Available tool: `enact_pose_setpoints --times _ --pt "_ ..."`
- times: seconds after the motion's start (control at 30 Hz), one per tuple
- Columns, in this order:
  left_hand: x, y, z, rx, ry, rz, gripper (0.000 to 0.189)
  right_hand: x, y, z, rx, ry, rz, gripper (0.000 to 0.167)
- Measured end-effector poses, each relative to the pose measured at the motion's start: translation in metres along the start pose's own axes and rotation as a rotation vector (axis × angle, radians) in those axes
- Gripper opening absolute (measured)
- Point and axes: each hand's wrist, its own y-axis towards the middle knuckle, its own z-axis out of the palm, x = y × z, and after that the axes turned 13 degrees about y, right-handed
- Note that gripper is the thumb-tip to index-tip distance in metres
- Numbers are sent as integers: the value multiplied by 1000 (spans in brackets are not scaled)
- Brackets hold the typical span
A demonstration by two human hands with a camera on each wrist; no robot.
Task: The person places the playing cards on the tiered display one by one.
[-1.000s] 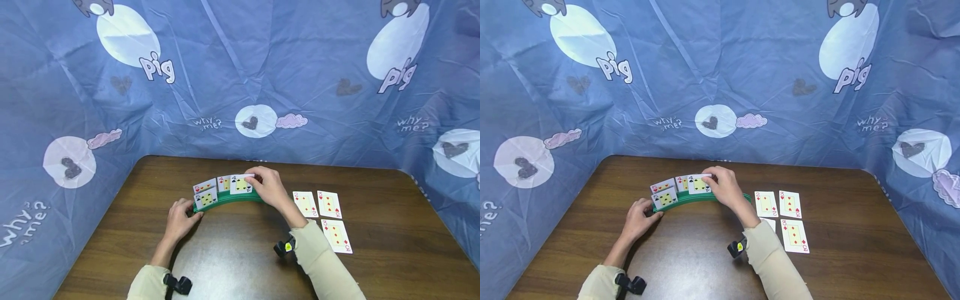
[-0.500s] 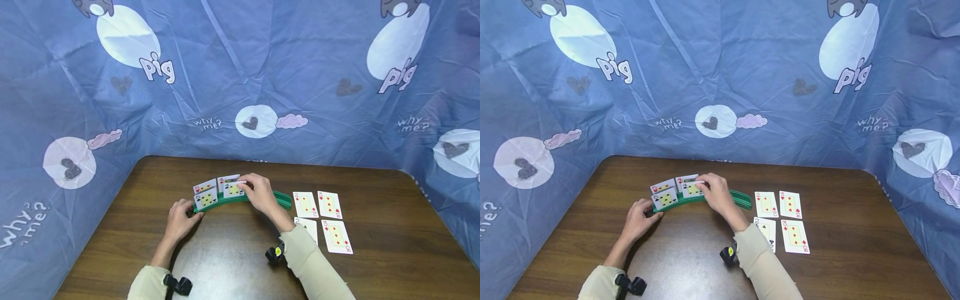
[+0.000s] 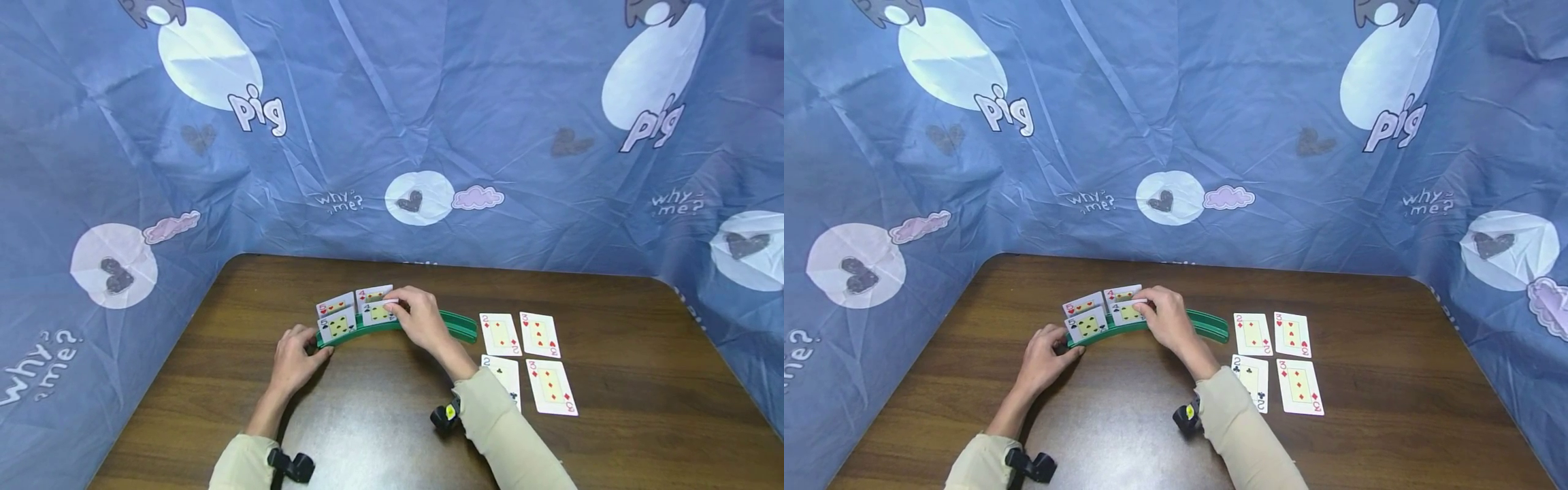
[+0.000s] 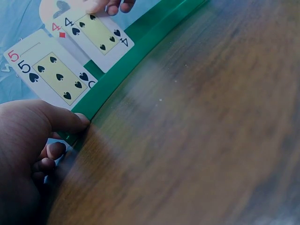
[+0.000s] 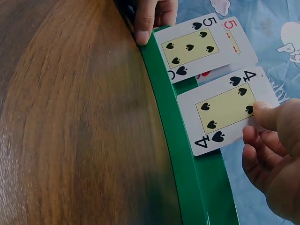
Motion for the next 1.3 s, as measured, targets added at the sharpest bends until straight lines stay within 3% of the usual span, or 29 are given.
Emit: enact_pose_setpoints --times 0.57,1.03,1.3 --pt "1 0 1 -2 -2 4 24 -3 -2 6 81 -48 24 14" --pt "1 0 0 -10 11 12 26 4 -1 -5 40 -63 11 20" --pt "0 0 0 0 16 4 27 15 1 -29 -6 -38 -28 20"
